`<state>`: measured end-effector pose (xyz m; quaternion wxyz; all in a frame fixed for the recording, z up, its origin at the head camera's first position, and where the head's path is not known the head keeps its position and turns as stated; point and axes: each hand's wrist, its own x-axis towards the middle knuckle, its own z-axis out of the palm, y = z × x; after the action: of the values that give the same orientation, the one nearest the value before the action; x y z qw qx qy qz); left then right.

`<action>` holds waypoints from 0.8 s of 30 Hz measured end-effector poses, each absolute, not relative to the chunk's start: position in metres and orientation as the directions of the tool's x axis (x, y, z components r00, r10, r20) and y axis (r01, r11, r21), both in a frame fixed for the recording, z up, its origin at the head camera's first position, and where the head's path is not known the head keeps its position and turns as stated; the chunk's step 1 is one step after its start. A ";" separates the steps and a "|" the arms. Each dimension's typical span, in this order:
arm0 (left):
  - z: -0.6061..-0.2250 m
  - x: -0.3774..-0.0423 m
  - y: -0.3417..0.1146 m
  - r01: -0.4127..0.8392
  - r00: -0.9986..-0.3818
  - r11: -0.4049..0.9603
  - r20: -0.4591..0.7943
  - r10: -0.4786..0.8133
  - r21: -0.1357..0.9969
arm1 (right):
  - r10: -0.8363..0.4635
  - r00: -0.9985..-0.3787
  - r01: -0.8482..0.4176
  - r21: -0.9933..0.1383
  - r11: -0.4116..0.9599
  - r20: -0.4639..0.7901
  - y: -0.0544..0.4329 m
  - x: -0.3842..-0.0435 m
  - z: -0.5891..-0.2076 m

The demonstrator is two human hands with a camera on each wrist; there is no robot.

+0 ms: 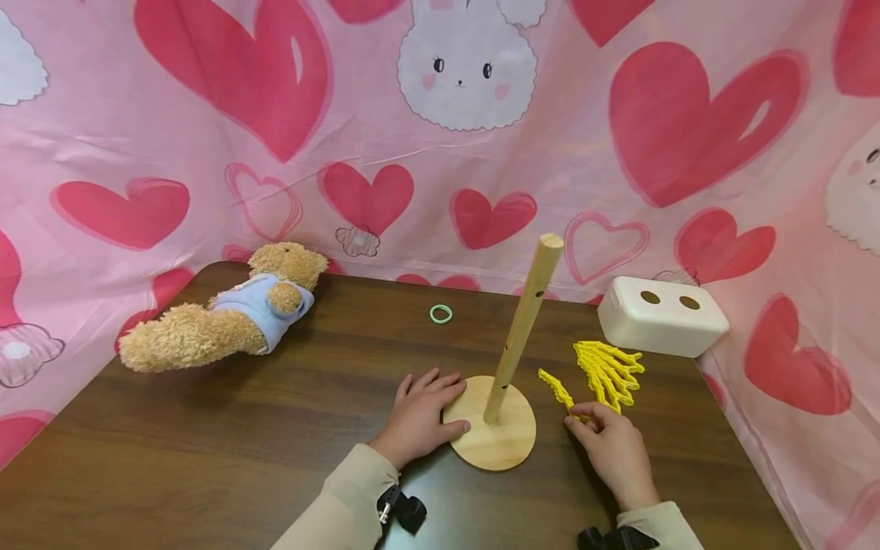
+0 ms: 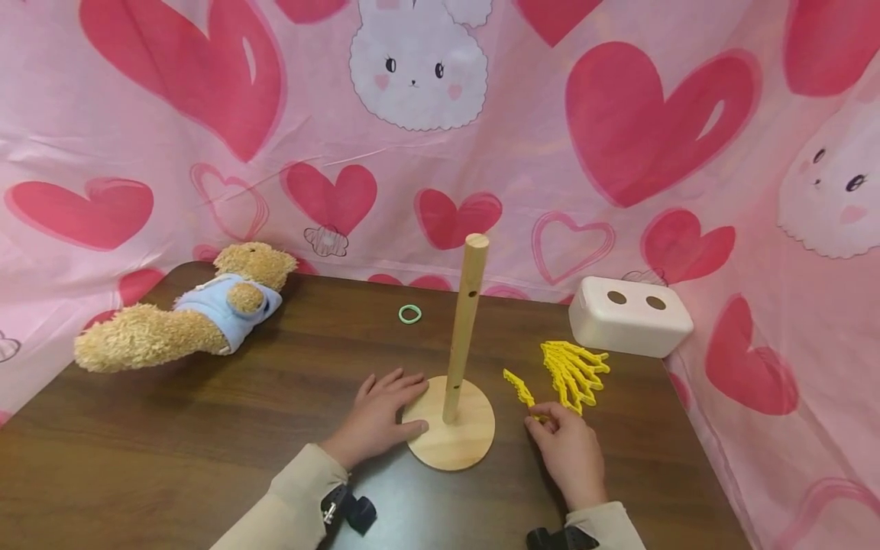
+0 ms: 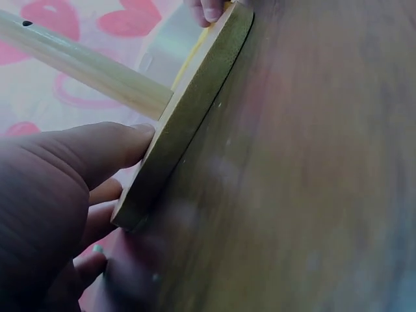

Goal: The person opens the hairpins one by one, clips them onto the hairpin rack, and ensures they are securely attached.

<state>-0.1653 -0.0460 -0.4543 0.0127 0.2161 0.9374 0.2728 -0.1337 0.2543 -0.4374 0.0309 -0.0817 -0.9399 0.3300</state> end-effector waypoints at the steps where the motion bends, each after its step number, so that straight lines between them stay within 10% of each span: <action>1: -0.454 -0.165 -0.047 0.404 -0.903 0.754 0.093 0.420 0.517 | 0.166 -0.986 0.126 -0.628 0.768 0.005 0.253 -0.133 -0.438; 24: -0.456 -0.157 -0.063 0.442 -0.869 0.671 0.100 0.484 0.595 | 0.116 -0.986 0.163 -0.562 0.811 -0.118 0.259 -0.131 -0.432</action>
<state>-0.1574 -0.0634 -0.4555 0.0331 0.2534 0.9135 0.3165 -0.1314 0.2589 -0.4322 -0.0389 -0.0734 -0.9508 0.2983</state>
